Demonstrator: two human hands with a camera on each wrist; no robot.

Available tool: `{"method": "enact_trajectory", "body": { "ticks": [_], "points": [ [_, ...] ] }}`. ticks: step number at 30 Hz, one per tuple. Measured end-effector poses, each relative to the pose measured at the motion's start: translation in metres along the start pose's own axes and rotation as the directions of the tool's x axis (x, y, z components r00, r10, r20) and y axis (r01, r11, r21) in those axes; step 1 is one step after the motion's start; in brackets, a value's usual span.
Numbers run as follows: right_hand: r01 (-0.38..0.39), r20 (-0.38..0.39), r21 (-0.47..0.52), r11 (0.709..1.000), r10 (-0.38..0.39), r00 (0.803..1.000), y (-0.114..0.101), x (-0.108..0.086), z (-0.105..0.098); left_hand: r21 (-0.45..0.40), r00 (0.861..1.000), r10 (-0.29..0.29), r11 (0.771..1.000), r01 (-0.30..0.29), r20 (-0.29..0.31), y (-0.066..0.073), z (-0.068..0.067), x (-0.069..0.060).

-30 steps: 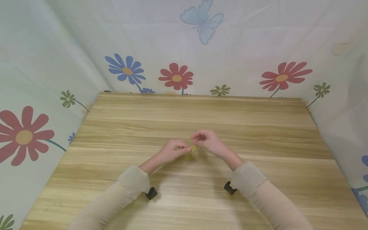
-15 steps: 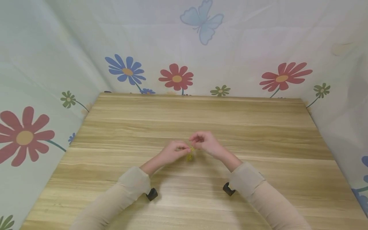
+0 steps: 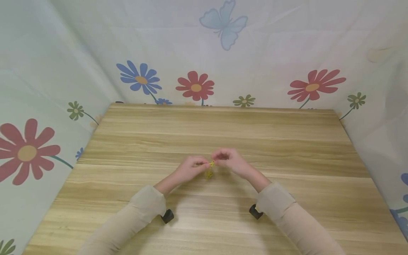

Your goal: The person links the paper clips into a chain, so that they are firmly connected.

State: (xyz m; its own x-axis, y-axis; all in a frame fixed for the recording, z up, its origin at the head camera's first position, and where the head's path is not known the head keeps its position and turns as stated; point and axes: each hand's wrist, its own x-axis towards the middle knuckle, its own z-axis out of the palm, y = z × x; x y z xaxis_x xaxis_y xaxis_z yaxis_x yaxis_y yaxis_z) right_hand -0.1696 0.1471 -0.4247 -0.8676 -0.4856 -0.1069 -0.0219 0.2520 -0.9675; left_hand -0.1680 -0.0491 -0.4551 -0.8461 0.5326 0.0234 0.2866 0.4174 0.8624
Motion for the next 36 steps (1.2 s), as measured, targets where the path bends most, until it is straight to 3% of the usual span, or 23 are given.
{"method": "enact_trajectory", "body": {
  "ticks": [7,13,15,26,36],
  "points": [
    [0.022,0.032,-0.009,1.000,-0.022,0.999,0.002,0.000,0.000,-0.001,1.000,-0.012,1.000,0.012,0.022,0.032,-0.010,-0.010],
    [0.035,0.028,-0.014,0.999,-0.034,0.999,0.003,0.001,0.002,-0.004,1.000,-0.010,1.000,0.010,0.024,0.004,-0.001,0.000],
    [0.032,0.031,-0.012,0.999,-0.032,0.999,0.004,0.001,0.002,-0.004,1.000,-0.004,1.000,0.004,0.019,0.001,0.000,0.001],
    [0.028,0.053,-0.012,1.000,-0.027,0.998,0.006,0.000,0.002,-0.007,1.000,0.021,1.000,-0.021,0.020,-0.002,0.000,0.000],
    [-0.021,0.057,0.071,0.997,0.017,0.998,0.007,-0.001,-0.006,-0.025,1.000,-0.013,1.000,0.013,0.020,-0.006,-0.003,-0.003]
  ]
}}
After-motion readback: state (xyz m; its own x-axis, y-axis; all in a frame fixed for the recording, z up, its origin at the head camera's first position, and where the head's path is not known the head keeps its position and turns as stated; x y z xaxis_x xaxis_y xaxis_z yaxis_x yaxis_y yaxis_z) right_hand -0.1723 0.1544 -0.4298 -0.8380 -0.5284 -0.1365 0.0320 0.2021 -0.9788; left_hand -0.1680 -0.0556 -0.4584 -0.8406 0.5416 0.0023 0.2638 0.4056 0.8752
